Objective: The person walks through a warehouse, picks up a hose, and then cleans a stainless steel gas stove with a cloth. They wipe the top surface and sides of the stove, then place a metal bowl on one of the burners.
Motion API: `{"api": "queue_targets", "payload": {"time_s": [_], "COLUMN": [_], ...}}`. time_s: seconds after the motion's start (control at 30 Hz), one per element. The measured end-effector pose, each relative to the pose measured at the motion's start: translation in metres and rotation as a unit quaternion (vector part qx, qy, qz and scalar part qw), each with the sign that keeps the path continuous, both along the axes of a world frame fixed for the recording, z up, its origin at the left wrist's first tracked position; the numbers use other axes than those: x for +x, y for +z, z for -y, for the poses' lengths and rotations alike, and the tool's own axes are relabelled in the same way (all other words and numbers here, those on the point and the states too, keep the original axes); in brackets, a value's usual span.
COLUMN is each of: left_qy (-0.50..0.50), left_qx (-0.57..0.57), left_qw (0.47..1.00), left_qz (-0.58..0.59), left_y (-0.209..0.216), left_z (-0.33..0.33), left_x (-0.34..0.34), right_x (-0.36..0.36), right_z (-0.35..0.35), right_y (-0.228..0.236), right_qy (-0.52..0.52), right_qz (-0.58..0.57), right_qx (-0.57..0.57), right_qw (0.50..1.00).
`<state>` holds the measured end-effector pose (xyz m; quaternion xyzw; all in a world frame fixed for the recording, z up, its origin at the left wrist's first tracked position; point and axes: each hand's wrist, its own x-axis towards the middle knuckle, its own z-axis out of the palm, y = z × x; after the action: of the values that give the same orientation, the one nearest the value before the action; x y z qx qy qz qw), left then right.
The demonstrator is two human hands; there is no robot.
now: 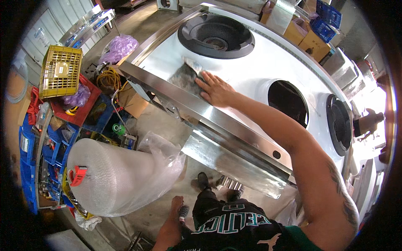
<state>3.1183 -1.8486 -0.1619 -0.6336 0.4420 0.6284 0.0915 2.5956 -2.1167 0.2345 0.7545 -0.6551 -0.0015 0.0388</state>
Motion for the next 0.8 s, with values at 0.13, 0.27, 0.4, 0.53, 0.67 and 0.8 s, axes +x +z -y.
{"api": "queue_targets", "payload": {"time_s": [0.13,0.27,0.4,0.53,0.67,0.8], "left_qy": [0.138,0.200,0.029,0.050,0.103,0.031], "left_qx": [-0.051,-0.032,-0.135,-0.059,-0.051,-0.085], "left_qw": [0.989,0.976,0.980,0.991,0.992,0.993], "left_qz": [-0.031,-0.079,-0.146,-0.105,-0.050,-0.073], "left_y": [0.004,0.001,-0.003,-0.007,-0.009,-0.005], "left_z": [0.002,0.008,0.012,0.010,0.007,0.008], "left_x": [0.006,0.003,-0.005,-0.011,-0.005,0.010], "right_x": [0.007,0.007,-0.012,-0.035,-0.009,0.006], "right_z": [0.024,-0.013,-0.035,-0.020,0.019,-0.010], "right_y": [-0.003,0.026,0.077,0.068,0.007,-0.013], "right_qy": [-0.056,-0.126,-0.193,-0.223,-0.219,-0.056], "right_qz": [0.009,-0.148,-0.140,0.068,0.241,0.255], "right_qx": [0.004,0.075,0.311,0.101,-0.016,0.029], "right_qw": [0.998,0.978,0.920,0.967,0.946,0.965]}}
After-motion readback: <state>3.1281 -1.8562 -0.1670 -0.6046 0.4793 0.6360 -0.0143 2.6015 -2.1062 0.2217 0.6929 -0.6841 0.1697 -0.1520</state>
